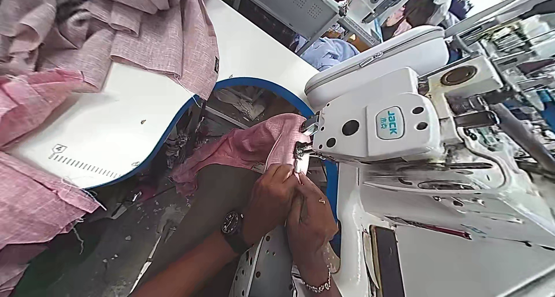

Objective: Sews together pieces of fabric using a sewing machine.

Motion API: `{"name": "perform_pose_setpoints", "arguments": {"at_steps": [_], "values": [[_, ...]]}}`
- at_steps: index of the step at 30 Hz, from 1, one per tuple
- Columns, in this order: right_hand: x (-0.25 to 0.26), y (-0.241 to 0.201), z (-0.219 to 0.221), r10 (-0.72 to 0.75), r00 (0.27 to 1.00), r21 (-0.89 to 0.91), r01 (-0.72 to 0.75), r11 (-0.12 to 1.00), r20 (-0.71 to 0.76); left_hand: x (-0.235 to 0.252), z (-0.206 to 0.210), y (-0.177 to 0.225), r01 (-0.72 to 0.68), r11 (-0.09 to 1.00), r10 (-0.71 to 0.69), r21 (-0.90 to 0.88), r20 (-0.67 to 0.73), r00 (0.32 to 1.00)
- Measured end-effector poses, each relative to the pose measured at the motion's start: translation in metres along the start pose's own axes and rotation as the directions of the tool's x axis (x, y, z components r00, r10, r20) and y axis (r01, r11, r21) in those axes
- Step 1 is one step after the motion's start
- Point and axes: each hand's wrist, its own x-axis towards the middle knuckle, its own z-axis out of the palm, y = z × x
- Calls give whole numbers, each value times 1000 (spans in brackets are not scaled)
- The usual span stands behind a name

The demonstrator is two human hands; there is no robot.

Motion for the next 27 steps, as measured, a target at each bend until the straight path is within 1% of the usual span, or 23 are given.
{"name": "perform_pose_setpoints", "arguments": {"at_steps": [2, 4, 5, 6, 7, 8, 9, 10, 11, 12, 14, 15, 16, 17, 18, 19, 21, 22, 23, 24, 25, 26, 27], "values": [[-1, -1, 1, -2, 1000, -13, 2, 1000, 18, 3, -15, 5, -11, 999, 12, -53, 17, 1000], [-2, -3, 3, -16, 999, -48, 18, 999, 30, 27, -53, 17, 39, 987, -29, -156, 62, 998], [-4, -5, 4, -23, 999, -73, 26, 997, 42, 45, -72, 20, 126, 967, -96, -221, 139, 986], [-5, -7, 5, -34, 998, -97, 39, 994, 57, 63, -81, 14, 258, 921, -185, -291, 254, 949], [-6, -9, 6, -37, 997, -118, 45, 992, 69, 76, -73, -4, 416, 825, -267, -381, 387, 883], [-7, -10, 7, -43, 997, -135, 52, 990, 69, 82, -47, -28, 561, 662, -328, -497, 481, 813], [-6, -11, 8, -49, 997, -146, 58, 988, 61, 86, -15, -55, 676, 429, -338, -599, 588, 735], [-7, -10, 8, -53, 997, -155, 61, 986, 55, 89, 16, -75, 734, 180, -305, -655, 672, 675], [-6, -9, 9, -52, 997, -155, 60, 986, 51, 99, 36, -88, 748, 25, -282, -663, 713, 642], [-3, -9, 11, -49, 998, -147, 55, 988, 43, 119, 44, -91, 746, 29, -302, -665, 706, 641], [-5, -7, 11, -33, 999, -146, 39, 989, 43, 156, 60, -89, 775, 230, -417, -588, 660, 625], [-7, -6, 9, -25, 998, -141, 33, 989, 57, 170, 69, -92, 785, 291, -432, -547, 657, 617], [-6, -6, 8, -24, 998, -132, 32, 991, 66, 173, 79, -99, 780, 312, -430, -542, 652, 625], [-4, -7, 10, -30, 998, -116, 37, 993, 63, 166, 85, -106, 764, 323, -446, -559, 622, 644], [-1, -8, 12, -36, 998, -108, 42, 993, 60, 152, 85, -107, 767, 345, -481, -541, 600, 639], [1, -8, 12, -39, 997, -110, 45, 993, 60, 137, 78, -96, 796, 347, -552, -496, 578, 601], [-1, -9, 11, -31, 998, -114, 38, 993, 63, 107, 71, -81, 827, 445, -676, -343, 476, 562], [-2, -8, 6, -19, 997, -84, 24, 996, 68, 96, 71, -87, 799, 533, -686, -278, 411, 600], [-7, -9, -6, 22, 995, -28, -19, 999, 94, 85, 65, -93, 754, 594, -671, -281, 345, 657], [-14, -13, -26, 103, 987, 69, -112, 991, 125, 75, 44, -91, 682, 618, -623, -390, 286, 728], [-10, -22, -42, 200, 970, 202, -225, 953, 140, 79, 6, -74, 549, 652, -520, -524, 218, 826], [-2, -34, -50, 264, 952, 343, -302, 890, 152, 82, -41, -39, 376, 690, -363, -618, 153, 919], [-5, -49, -55, 304, 925, 483, -379, 789, 230, 68, -79, 11, 217, 706, -156, -674, 151, 976]]}}
